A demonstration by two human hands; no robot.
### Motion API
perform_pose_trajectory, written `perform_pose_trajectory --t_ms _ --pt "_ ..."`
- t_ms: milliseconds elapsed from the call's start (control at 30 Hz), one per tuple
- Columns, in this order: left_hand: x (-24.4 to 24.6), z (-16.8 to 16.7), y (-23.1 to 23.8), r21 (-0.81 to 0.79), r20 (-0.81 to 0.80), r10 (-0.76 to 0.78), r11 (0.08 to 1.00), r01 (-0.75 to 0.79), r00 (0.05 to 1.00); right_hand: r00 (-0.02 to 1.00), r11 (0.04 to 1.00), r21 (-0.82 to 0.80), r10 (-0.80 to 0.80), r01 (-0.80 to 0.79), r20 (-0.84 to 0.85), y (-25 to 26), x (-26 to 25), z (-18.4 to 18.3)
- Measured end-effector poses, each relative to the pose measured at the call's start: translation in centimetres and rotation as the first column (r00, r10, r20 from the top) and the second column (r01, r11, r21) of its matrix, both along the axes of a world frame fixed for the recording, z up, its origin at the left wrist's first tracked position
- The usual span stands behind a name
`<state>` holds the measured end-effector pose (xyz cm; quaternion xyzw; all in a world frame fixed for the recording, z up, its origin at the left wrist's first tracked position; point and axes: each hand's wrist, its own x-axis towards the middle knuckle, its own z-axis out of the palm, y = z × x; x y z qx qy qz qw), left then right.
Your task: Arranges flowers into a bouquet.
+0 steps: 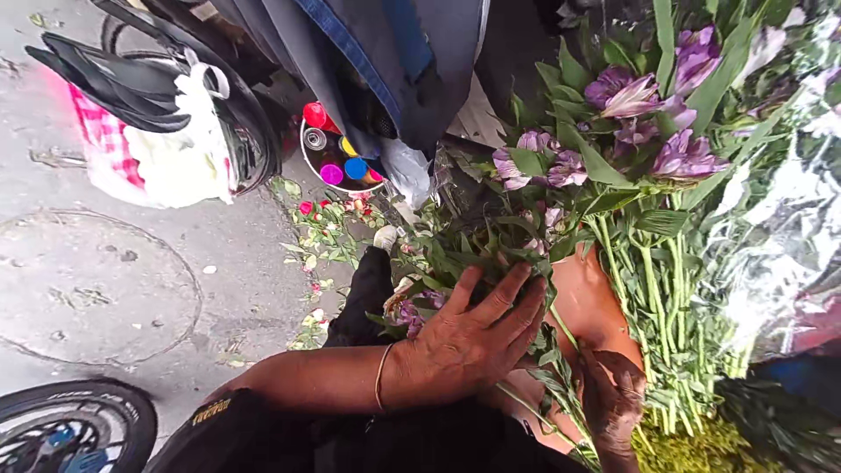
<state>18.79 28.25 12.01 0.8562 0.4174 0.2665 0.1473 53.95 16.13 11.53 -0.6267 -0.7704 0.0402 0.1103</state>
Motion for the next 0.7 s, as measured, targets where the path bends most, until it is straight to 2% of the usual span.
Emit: perform_pose_trajectory --t_ms 133,233,400,533,633,700 --pt "0.0 0.2 0.0 -0.011 0.032 -0.004 1.000 0.004 0.999 0.991 0.975 -0.219 -0.063 0.035 -0.120 1.8 -0.6 1.6" --pt "-0.2 0.4 0.1 0.008 0.119 -0.008 1.000 0.007 0.993 0.981 0.961 -0.275 -0.072 0.019 -0.183 4.1 -1.7 2.4" --pt "-0.5 0.9 -0.1 0.013 0.223 -0.053 0.999 0.051 0.973 0.970 0.968 -0.251 -0.048 -0.015 -0.240 8.2 -5.3 1.5" --pt "-0.9 0.6 -0.2 0.008 0.224 -0.043 0.999 0.043 0.974 0.971 0.988 -0.146 0.018 -0.055 -0.239 9.3 -7.9 0.4" --pt "-1.5 0.3 0.0 0.006 0.232 -0.046 0.999 0.046 0.972 0.979 0.988 -0.154 0.003 -0.035 -0.205 9.7 -7.2 1.2" --pt "-2.4 0.2 0.7 -0.002 0.276 -0.050 0.999 0.053 0.960 0.991 0.998 -0.057 -0.047 0.040 -0.122 10.4 -5.2 2.8"
